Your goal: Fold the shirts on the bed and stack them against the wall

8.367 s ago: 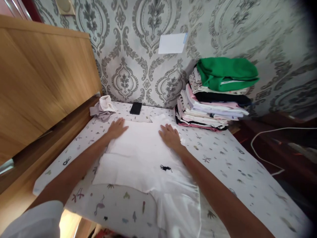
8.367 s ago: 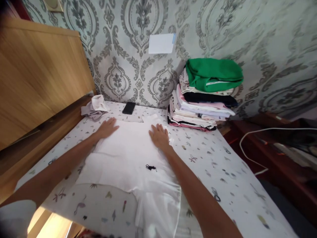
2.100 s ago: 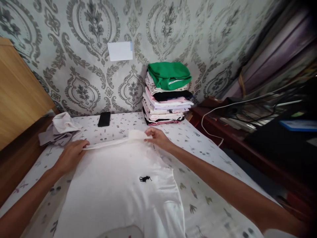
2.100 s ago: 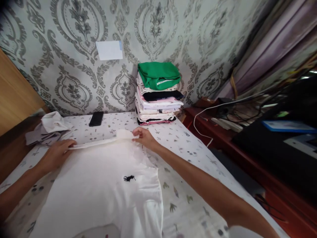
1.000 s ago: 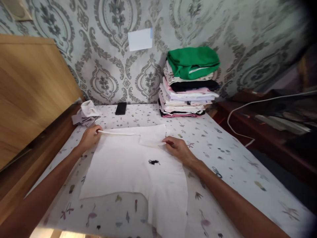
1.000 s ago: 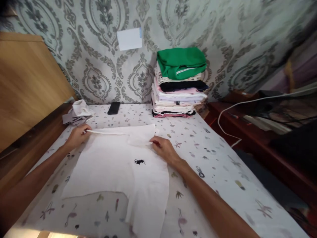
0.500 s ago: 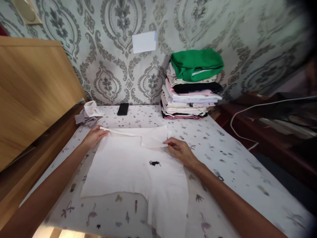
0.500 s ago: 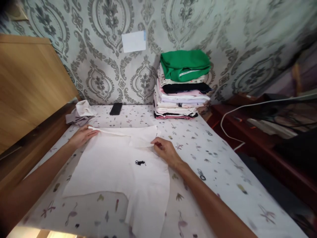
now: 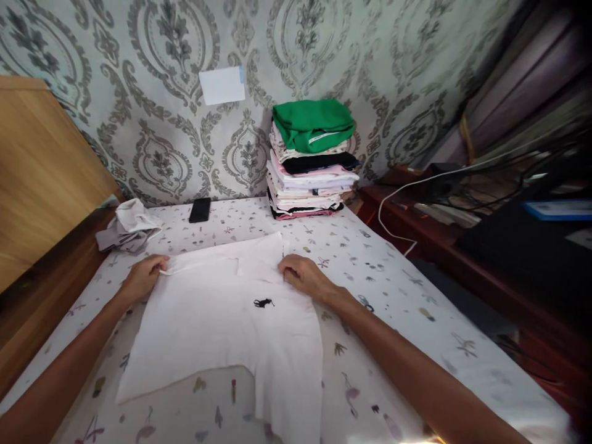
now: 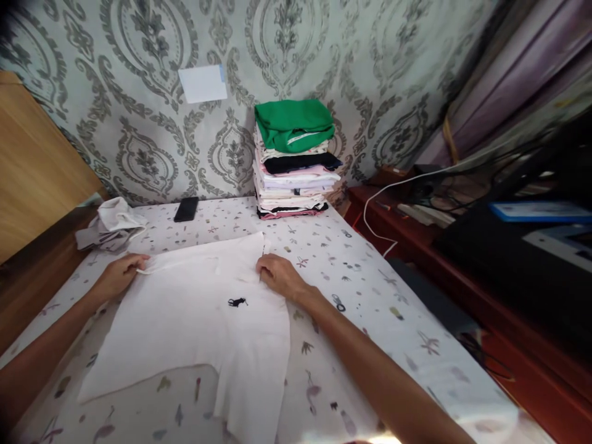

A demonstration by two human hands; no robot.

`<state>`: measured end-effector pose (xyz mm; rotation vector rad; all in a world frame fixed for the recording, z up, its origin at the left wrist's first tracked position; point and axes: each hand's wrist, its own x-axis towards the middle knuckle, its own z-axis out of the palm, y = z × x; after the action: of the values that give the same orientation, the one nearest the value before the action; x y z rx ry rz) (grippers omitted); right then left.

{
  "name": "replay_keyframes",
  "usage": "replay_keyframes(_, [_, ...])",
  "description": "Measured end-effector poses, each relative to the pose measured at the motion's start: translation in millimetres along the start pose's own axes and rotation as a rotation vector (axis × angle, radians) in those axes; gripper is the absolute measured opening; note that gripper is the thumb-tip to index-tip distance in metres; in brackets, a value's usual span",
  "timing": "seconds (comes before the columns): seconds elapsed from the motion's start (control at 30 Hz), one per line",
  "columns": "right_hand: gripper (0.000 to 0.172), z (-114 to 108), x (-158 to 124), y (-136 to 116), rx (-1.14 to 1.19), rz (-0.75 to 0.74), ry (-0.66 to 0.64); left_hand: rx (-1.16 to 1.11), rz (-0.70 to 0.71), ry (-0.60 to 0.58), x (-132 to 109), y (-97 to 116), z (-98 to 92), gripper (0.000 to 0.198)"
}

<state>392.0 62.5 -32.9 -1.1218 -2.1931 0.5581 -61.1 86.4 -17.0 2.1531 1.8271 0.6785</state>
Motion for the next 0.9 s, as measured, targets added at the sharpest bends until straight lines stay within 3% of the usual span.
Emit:
replay_keyframes(0.1, [0.025, -4.5, 2.9, 0.4, 0.013, 0.017, 0.017, 0.218, 0.019, 0.011, -1.2, 9.2, -6.6, 0.017])
replay_keyframes(0.2, [0.029, -4.6, 22.6, -2.5, -0.087, 0.093, 0.101, 0.385, 0.007, 0.063, 3.2, 35.1, -6.6, 0.026])
replay_keyframes(0.3, [0.043, 8.3, 55.1, -5.7, -0.288, 0.144, 0.029, 0.307, 0.029, 0.042, 12.6, 70.4, 14.5, 0.043])
replay_keyframes(0.4, [0.060, 29.3, 79.7, -1.8, -0.407, 0.214, -0.125, 0.239, 0.083, -0.166, 19.0, 90.0, 45.0, 0.060])
replay_keyframes(0.47, [0.069, 40.8, 85.2, 5.7, -0.433, 0.258, -0.179, 0.289, 0.070, -0.276, 18.8, 85.1, 56.5, 0.069])
replay_keyframes(0.53, [0.076, 47.4, 84.5, 14.1, -0.452, 0.271, -0.202, 0.364, 0.010, -0.300, 15.4, 67.9, 55.9, 0.071])
replay_keyframes(0.73, [0.075, 46.2, 82.2, 23.9, -0.377, 0.252, -0.184, 0.460, -0.164, -0.245, 1.5, 14.6, 24.0, 0.074])
replay_keyframes(0.8, [0.071, 38.1, 76.6, 21.4, -0.248, 0.245, -0.127, 0.460, -0.207, -0.231, -3.2, 12.5, 15.9, 0.075])
replay_keyframes(0.9, [0.061, 14.7, 46.4, 7.2, -0.053, 0.199, -0.003, 0.517, -0.228, -0.145, -15.1, 26.8, 4.2, 0.074])
